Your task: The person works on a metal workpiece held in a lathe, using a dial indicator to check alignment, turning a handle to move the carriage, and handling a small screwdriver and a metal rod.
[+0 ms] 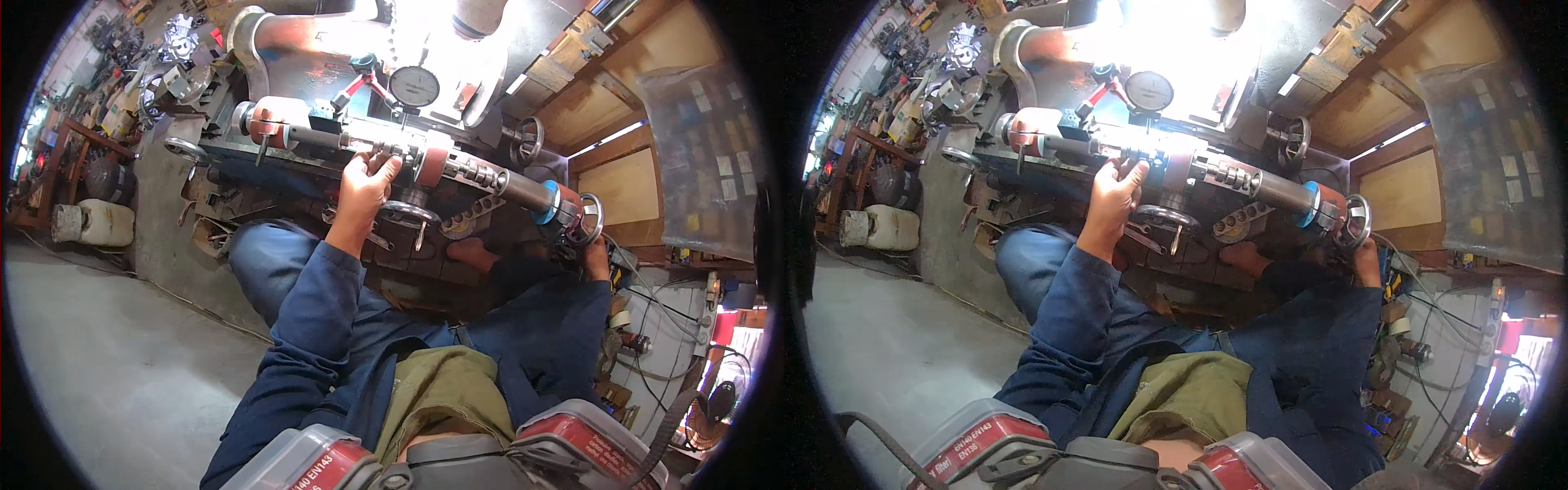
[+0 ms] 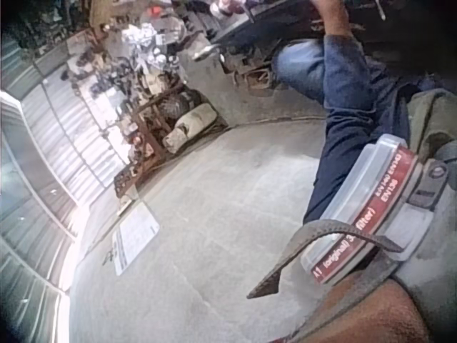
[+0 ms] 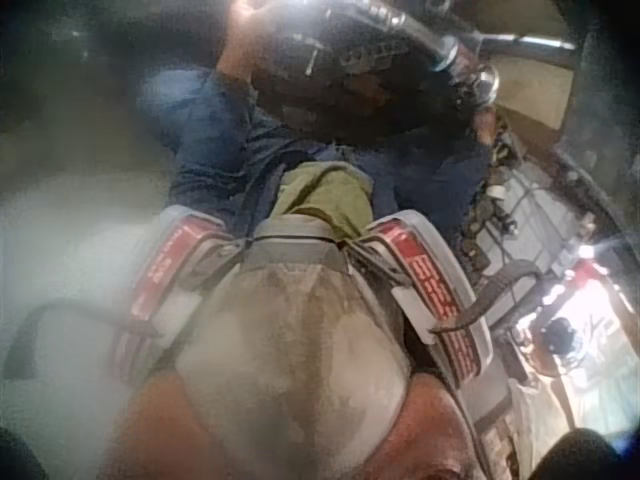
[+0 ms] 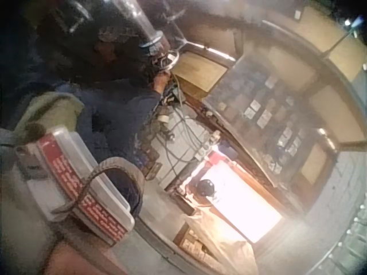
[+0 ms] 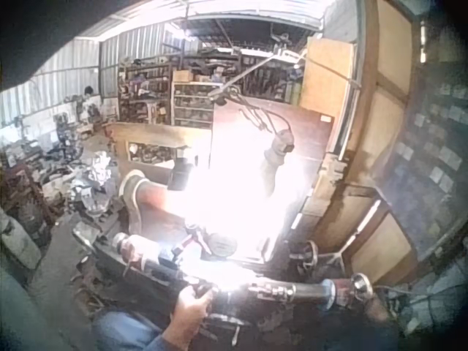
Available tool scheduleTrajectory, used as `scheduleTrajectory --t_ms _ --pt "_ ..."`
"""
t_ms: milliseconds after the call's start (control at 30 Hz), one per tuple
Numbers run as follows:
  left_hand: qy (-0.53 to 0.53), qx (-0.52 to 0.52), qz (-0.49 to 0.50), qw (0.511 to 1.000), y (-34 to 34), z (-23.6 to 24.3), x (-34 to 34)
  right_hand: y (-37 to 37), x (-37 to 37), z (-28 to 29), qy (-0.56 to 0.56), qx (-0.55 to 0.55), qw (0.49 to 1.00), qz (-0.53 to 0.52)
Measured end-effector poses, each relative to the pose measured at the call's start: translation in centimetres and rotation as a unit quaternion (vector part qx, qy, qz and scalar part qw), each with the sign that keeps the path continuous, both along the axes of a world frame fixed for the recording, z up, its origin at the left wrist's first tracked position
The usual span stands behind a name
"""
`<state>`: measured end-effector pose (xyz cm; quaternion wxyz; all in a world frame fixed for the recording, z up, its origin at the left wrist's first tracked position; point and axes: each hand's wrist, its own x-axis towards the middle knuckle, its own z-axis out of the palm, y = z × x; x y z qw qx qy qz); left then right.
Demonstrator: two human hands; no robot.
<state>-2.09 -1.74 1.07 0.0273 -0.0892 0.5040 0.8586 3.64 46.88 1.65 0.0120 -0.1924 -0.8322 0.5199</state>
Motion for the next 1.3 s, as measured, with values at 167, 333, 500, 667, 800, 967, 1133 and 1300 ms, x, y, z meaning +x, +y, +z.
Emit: scheduleTrajectory --t_ms 167,333,500,667,800,967,1133,1300 --pt "0.007 0.007 -0.003 1.000 -0.1 0.2 0.0 -1.8 1.0 1.4 -0.031 -0.026 0.999 -0.028" --pt "0.007 0.029 -0.015 0.999 0.0 -0.3 0.0 3.2 2.3 -0.4 -0.003 0.018 0.999 0.041" --pt "0.026 0.046 -0.032 0.998 0.0 -1.1 0.0 -0.6 2.9 4.6 -0.063 0.067 0.992 0.081" --pt "0.074 0.064 -0.051 0.994 0.5 -2.2 -0.3 0.3 0.7 9.9 0.200 0.420 0.885 0.006" --pt "0.103 0.095 -0.093 0.986 0.5 -3.5 -1.0 -11.6 -2.4 16.3 0.254 0.275 0.924 0.074" --pt "0.122 0.131 -0.106 0.978 0.7 -4.1 -1.4 -21.7 -7.8 14.7 0.227 0.121 0.914 0.313" --pt "0.116 0.077 -0.089 0.986 0.8 -4.4 -1.7 -25.3 -10.7 10.6 0.199 0.107 0.900 0.373" --pt "0.110 0.035 -0.062 0.991 0.6 -4.0 -1.5 -25.9 -11.7 9.2 0.203 0.114 0.898 0.373"
